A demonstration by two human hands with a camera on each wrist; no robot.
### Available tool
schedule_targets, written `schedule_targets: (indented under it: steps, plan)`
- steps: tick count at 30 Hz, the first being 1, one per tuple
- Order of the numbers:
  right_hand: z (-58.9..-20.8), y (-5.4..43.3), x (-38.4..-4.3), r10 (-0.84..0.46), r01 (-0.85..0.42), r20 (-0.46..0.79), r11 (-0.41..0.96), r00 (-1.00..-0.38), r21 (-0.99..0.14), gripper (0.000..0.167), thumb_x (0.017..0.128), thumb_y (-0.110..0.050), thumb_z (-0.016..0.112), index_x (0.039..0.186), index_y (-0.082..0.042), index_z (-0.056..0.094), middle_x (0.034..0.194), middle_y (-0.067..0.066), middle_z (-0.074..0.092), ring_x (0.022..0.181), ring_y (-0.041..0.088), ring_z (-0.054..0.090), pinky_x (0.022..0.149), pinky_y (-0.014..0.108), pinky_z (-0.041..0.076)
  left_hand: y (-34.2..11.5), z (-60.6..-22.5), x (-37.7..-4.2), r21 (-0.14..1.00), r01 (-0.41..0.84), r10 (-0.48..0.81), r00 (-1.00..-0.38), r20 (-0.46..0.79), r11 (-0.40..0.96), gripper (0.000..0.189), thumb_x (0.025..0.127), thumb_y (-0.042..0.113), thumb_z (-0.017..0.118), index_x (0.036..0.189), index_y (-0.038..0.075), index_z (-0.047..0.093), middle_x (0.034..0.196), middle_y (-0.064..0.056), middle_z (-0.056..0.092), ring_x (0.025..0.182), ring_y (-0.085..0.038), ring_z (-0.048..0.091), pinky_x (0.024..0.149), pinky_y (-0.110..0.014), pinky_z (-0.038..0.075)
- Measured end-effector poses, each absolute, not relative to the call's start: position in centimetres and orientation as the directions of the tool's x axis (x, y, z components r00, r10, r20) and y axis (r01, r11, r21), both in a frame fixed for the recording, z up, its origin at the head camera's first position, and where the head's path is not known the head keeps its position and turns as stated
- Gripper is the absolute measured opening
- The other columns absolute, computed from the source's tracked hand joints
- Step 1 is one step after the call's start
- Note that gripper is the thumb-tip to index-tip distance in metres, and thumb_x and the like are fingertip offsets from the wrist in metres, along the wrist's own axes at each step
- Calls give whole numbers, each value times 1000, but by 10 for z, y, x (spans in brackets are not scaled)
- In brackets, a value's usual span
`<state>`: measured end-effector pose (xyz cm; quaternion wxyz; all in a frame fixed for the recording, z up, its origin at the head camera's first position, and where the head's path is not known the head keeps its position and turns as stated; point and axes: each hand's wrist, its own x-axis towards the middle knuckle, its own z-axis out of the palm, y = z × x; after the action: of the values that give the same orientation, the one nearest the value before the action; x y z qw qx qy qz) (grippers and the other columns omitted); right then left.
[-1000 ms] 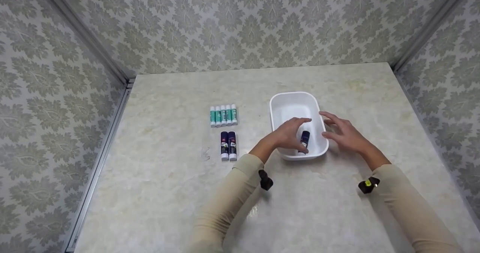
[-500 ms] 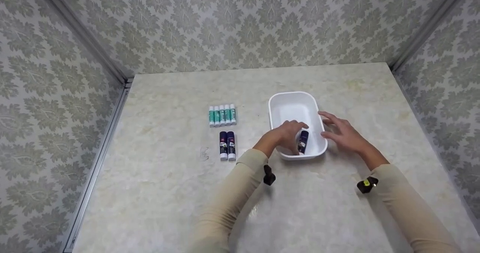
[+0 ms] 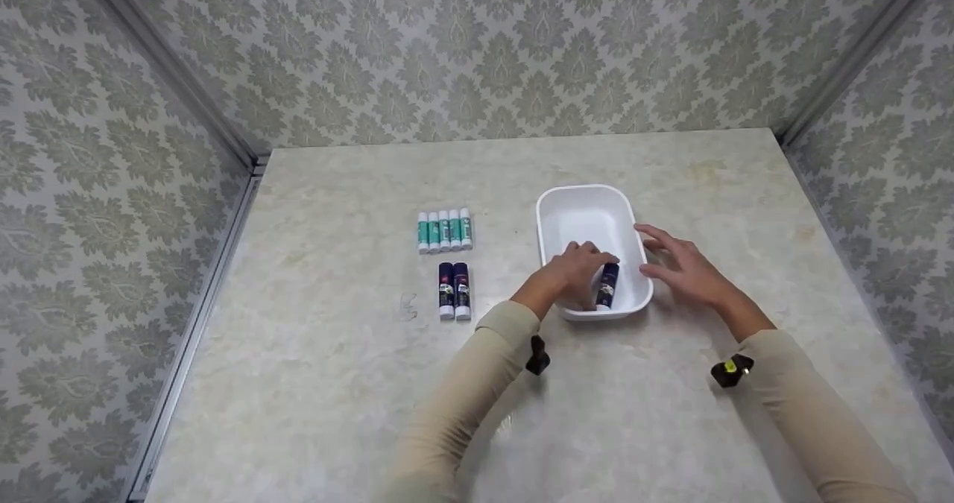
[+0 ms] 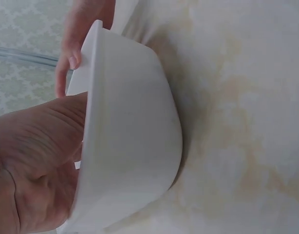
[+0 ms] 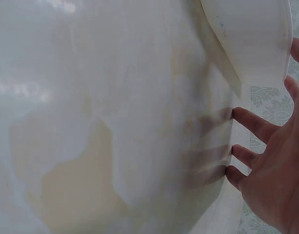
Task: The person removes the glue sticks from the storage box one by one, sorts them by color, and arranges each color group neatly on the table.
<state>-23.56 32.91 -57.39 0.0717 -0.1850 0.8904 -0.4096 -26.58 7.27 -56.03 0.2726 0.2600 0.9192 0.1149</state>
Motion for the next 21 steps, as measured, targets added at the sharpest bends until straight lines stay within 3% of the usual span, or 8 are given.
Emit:
schedule_targets:
  steps: [7,14,21]
  plan:
    - [-575,328,-235,-378,-258,9,613,-926,-747,72,110,-23,72,174,-17,40,161,36,60,157,57,50,133,81,24,70,-542,-250,324,444,546,-738,-397,835,99,92,40,94,173,46,39,171,-1,49,155,-24,45,127,-49,49]
    - [-573,327,-234,-378,-274,34,602,-925,-750,70,109,-19,73,173,-15,44,157,36,63,155,57,53,133,80,26,68,-546,-259,453,395,574,-725,-380,799,106,86,37,99,173,44,38,171,4,53,153,-28,47,127,-56,47]
    - [-573,327,-235,-391,-305,67,587,-918,-750,69,108,-16,74,171,-13,45,153,36,66,153,57,55,131,79,29,68,-557,-267,500,373,579,-734,-357,781,106,85,38,98,172,46,39,169,9,54,149,-24,49,120,-51,49]
